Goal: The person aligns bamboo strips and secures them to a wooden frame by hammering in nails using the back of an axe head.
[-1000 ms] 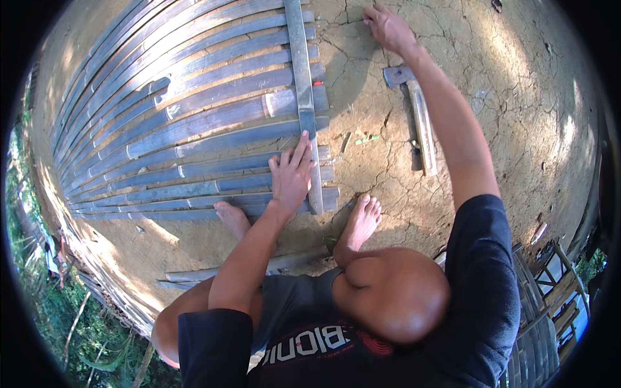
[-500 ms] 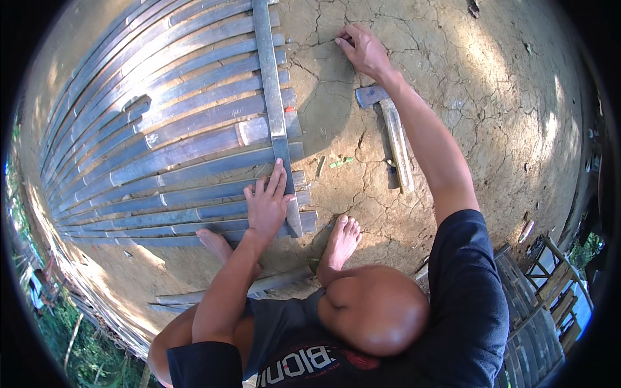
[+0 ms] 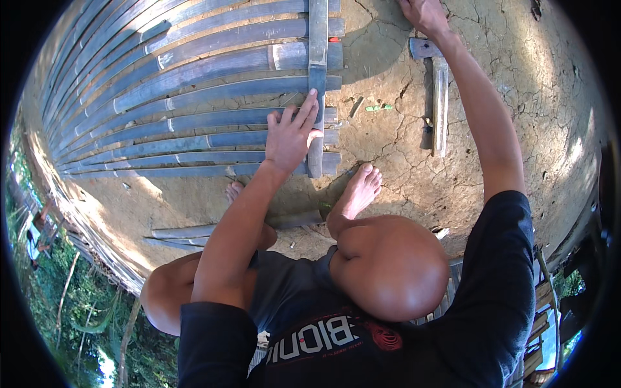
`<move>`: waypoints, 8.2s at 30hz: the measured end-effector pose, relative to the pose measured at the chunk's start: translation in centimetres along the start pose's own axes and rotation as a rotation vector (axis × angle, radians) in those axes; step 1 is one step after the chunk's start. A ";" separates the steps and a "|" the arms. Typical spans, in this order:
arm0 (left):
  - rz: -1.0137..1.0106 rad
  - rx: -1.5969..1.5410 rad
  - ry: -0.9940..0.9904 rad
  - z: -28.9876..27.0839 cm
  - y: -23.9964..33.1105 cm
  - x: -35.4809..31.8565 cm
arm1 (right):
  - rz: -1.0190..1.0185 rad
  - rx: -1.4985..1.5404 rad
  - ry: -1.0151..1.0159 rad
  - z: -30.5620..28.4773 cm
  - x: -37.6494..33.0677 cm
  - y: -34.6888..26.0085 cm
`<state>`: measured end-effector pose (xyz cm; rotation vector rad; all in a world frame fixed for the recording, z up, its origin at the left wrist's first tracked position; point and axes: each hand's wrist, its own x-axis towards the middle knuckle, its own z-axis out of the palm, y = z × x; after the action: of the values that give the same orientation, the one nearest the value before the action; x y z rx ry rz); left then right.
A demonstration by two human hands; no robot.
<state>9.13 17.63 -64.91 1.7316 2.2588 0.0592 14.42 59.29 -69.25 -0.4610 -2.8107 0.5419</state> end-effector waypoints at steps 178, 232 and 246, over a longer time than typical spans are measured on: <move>-0.801 -0.784 -0.160 2.5 -0.9 2.4 | 0.845 0.337 -0.327 1.7 -18.6 -29.4; -0.416 -0.789 0.418 -1.9 -6.4 9.2 | 1.210 0.568 0.250 -0.6 -8.5 -17.6; -0.485 -0.846 0.462 -1.4 -7.6 3.1 | 0.936 0.106 -0.011 5.2 3.3 -12.1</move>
<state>0.91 18.68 -65.78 0.7575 2.3371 1.2082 6.78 48.08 -68.56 -1.7529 -2.4016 0.8336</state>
